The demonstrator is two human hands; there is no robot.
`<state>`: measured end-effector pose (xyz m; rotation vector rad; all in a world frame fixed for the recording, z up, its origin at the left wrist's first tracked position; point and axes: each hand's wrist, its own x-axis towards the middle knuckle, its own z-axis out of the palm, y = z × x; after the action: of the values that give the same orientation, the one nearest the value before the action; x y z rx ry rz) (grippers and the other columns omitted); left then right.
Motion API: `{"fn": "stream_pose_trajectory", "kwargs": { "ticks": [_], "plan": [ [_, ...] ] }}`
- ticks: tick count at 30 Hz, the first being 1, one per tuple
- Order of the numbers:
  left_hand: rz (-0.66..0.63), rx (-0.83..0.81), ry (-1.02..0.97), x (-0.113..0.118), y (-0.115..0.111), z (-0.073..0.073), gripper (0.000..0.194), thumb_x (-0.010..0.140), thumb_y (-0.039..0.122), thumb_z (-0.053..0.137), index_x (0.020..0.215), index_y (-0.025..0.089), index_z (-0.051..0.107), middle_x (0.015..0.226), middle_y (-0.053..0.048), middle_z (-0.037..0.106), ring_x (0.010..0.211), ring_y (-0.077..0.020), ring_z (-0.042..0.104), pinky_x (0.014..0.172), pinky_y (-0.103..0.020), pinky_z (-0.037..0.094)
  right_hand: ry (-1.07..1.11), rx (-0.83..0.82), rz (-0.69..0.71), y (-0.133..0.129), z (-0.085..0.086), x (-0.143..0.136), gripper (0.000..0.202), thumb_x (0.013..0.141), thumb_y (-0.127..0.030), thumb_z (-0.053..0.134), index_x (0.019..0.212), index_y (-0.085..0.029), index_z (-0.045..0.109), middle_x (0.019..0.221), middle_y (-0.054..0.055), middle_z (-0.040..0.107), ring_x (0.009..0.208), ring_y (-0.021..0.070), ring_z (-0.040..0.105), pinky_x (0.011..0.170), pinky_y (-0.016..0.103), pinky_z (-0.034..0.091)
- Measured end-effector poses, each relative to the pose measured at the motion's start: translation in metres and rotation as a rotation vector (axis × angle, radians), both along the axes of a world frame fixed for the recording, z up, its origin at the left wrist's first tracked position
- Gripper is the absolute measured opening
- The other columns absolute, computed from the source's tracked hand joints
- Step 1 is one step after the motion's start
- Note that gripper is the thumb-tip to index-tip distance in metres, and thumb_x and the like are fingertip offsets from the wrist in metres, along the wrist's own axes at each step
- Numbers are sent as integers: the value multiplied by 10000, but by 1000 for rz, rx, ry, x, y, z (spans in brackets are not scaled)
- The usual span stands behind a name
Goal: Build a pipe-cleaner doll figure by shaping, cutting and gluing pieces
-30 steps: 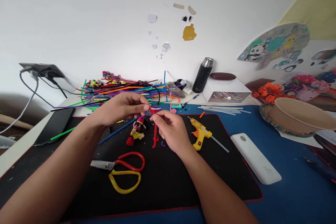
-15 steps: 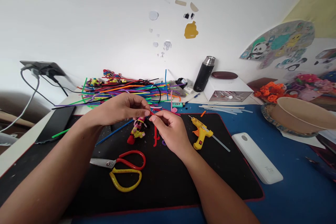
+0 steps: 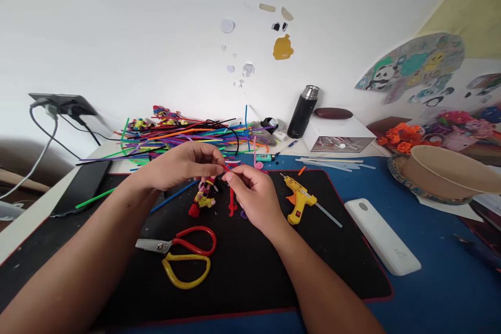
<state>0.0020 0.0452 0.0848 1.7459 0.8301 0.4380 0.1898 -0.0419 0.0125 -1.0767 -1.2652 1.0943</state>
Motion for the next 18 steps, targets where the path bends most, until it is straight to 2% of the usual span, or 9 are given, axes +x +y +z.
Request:
{"fn": "stream_pose_trajectory", "kwargs": {
  "ticks": [7, 14, 18],
  "plan": [
    [132, -216, -182, 7, -2, -10, 262, 667, 299, 941, 812, 171, 765, 659, -11, 687, 546, -118, 569, 494, -215, 422, 78, -1, 23, 0, 3, 3, 342, 940, -560, 718, 874, -224, 730, 574, -61, 449, 485, 119, 405, 460, 258, 297],
    [241, -325, -379, 23, -9, -22, 246, 647, 245, 955, 738, 159, 744, 586, 16, 643, 525, -88, 510, 484, -201, 357, 275, -60, 44, 3, 5, 2, 382, 870, -588, 787, 872, -215, 707, 587, -74, 494, 413, 85, 373, 415, 263, 268],
    [291, -390, -447, 31, -16, -23, 241, 679, 250, 966, 744, 170, 748, 607, 38, 682, 541, -71, 504, 510, -194, 349, 369, -79, 48, 3, 6, 1, 320, 883, -522, 803, 858, -212, 727, 527, -82, 457, 398, 89, 342, 424, 288, 229]
  ]
}}
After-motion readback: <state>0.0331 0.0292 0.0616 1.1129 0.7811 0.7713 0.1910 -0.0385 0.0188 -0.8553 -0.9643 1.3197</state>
